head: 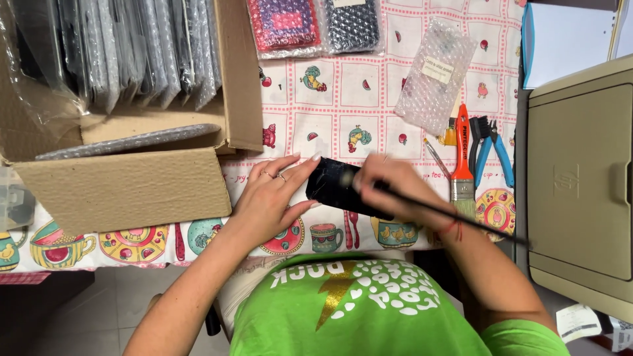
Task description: The person takes a bubble-wrapped phone case from a box, unwraps it, and cleans the black case with a brush and a sponge. They then re-wrap the case in bubble wrap and seal it with tape.
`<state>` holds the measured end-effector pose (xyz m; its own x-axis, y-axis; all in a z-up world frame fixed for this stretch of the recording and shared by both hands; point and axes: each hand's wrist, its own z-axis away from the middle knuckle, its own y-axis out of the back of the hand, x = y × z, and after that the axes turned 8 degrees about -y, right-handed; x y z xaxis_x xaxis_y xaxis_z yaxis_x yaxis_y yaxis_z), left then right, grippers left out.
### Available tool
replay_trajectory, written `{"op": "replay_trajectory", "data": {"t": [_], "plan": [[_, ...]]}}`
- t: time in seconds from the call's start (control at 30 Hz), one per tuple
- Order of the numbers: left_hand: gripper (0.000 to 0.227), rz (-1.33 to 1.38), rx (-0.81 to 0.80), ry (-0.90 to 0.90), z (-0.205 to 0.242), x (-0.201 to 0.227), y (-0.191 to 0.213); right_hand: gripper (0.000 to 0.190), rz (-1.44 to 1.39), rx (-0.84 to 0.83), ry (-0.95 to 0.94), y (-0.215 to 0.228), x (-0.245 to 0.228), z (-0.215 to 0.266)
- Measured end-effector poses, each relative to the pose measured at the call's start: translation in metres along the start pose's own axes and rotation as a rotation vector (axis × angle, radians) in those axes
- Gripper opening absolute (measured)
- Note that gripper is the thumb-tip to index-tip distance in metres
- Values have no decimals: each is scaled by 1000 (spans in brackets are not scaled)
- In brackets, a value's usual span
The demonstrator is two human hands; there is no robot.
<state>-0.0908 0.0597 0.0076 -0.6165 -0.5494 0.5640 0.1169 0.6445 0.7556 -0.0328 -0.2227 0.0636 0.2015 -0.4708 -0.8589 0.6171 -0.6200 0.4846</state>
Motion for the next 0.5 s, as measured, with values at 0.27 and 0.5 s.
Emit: {"op": "replay_trajectory", "data": {"t": [0.27, 0.5], "plan": [[80, -10, 20, -10, 2, -4, -3, 14, -47, -62, 49, -20, -17, 13], [80, -19, 24, -11, 1, -1, 0, 12, -41, 42, -58, -7, 2, 11]]}}
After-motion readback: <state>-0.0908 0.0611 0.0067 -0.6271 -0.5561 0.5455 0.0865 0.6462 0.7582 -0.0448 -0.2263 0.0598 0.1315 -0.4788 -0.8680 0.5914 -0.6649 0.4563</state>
